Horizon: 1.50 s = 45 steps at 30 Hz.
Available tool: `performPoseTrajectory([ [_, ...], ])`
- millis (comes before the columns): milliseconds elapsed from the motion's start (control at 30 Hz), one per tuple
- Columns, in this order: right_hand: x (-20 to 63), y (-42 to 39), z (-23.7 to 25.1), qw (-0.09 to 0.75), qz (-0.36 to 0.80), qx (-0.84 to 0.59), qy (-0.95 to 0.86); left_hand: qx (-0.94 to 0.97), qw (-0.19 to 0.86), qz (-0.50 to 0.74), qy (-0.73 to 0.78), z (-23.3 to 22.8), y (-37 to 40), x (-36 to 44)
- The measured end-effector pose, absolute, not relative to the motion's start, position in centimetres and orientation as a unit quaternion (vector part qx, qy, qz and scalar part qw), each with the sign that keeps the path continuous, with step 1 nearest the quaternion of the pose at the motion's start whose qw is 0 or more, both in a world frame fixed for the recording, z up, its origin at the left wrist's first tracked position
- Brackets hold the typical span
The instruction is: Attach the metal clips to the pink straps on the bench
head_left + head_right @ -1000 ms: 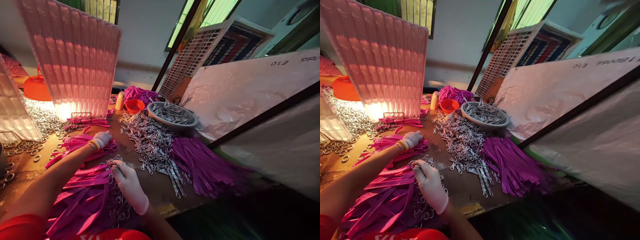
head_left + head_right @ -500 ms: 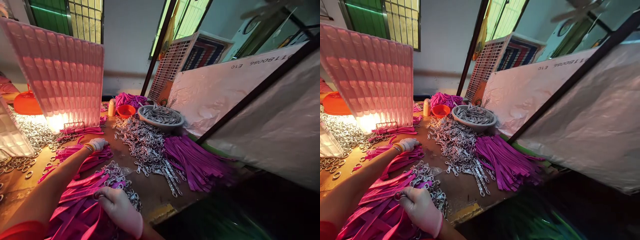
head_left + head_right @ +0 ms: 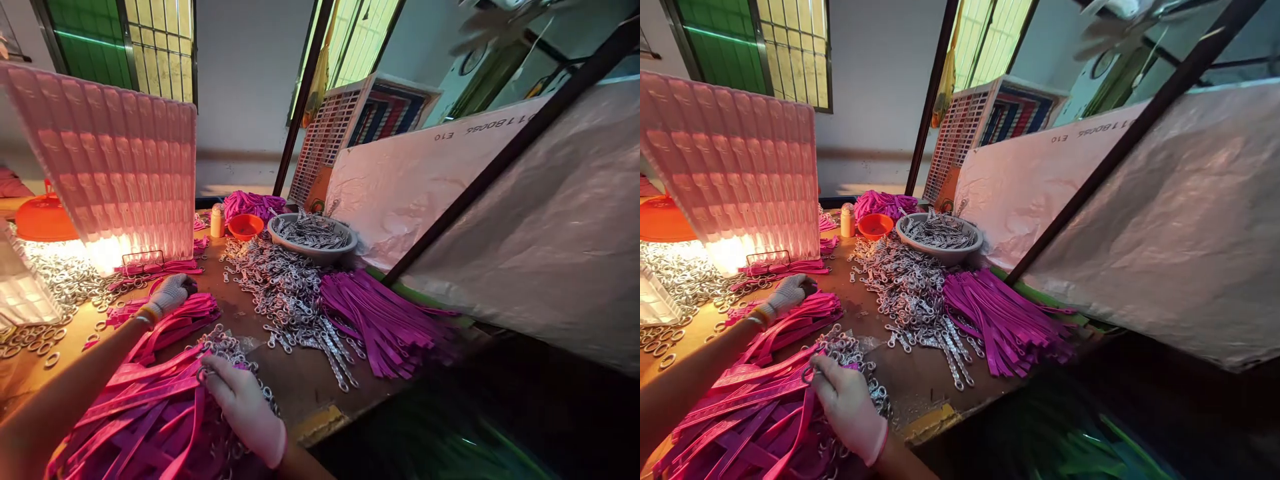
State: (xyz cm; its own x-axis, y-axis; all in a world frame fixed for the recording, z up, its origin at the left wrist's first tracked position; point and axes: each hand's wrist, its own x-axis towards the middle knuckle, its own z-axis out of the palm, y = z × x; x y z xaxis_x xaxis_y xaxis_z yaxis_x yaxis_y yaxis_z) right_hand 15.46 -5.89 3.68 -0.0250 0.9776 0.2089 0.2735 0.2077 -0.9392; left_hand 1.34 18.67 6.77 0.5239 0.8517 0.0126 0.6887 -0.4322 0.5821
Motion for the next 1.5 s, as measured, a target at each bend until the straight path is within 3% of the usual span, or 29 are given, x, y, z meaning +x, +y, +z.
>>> performPoseTrajectory([
  [100, 15.9, -4.7, 4.0, 0.483, 0.326, -0.512, -0.631, 0.786, 0.363, 0.159, 0.474, 6.6, 13.0, -1.7],
  [200, 15.6, -3.4, 4.4, 0.464, 0.244, -0.501, -0.688, 0.679, 0.549, 0.191, 0.449, 5.8, 6.9, -3.6],
  [267, 15.2, -2.8, 4.7, 0.419, 0.190, -0.512, -0.726, 0.595, 0.632, 0.244, 0.432, 5.2, 3.8, -3.9],
  [367, 14.5, -2.9, 5.0, 0.313, 0.112, -0.547, -0.768, 0.527, 0.668, 0.303, 0.430, 4.7, 1.1, -3.7],
  [533, 14.1, -3.7, 5.0, 0.173, -0.054, -0.543, -0.820, 0.559, 0.634, 0.267, 0.464, 4.9, 0.0, -3.2],
  [667, 13.9, -3.5, 4.5, 0.152, -0.105, -0.518, -0.835, 0.699, 0.478, 0.273, 0.457, 4.9, 0.3, -3.2],
  [733, 13.6, -3.3, 4.3, 0.173, -0.098, -0.537, -0.820, 0.741, 0.424, 0.283, 0.437, 4.7, 0.5, -3.4],
  [833, 13.2, -3.1, 4.5, 0.187, -0.047, -0.576, -0.794, 0.698, 0.483, 0.282, 0.447, 3.9, 0.5, -3.9],
  [933, 13.1, -3.0, 5.0, 0.152, 0.042, -0.559, -0.814, 0.634, 0.544, 0.303, 0.459, 2.9, 0.1, -4.5],
  [1067, 13.1, -2.6, 4.9, 0.105, 0.101, -0.541, -0.829, 0.648, 0.513, 0.333, 0.454, 2.1, -0.7, -5.2],
  [1300, 12.4, -2.8, 3.7, 0.032, 0.032, -0.466, -0.883, 0.670, 0.499, 0.299, 0.461, 1.4, -1.1, -5.4],
  [1500, 12.0, -2.7, 3.7, 0.056, -0.020, -0.449, -0.892, 0.772, 0.399, 0.206, 0.450, 5.3, -0.6, -7.2],
])
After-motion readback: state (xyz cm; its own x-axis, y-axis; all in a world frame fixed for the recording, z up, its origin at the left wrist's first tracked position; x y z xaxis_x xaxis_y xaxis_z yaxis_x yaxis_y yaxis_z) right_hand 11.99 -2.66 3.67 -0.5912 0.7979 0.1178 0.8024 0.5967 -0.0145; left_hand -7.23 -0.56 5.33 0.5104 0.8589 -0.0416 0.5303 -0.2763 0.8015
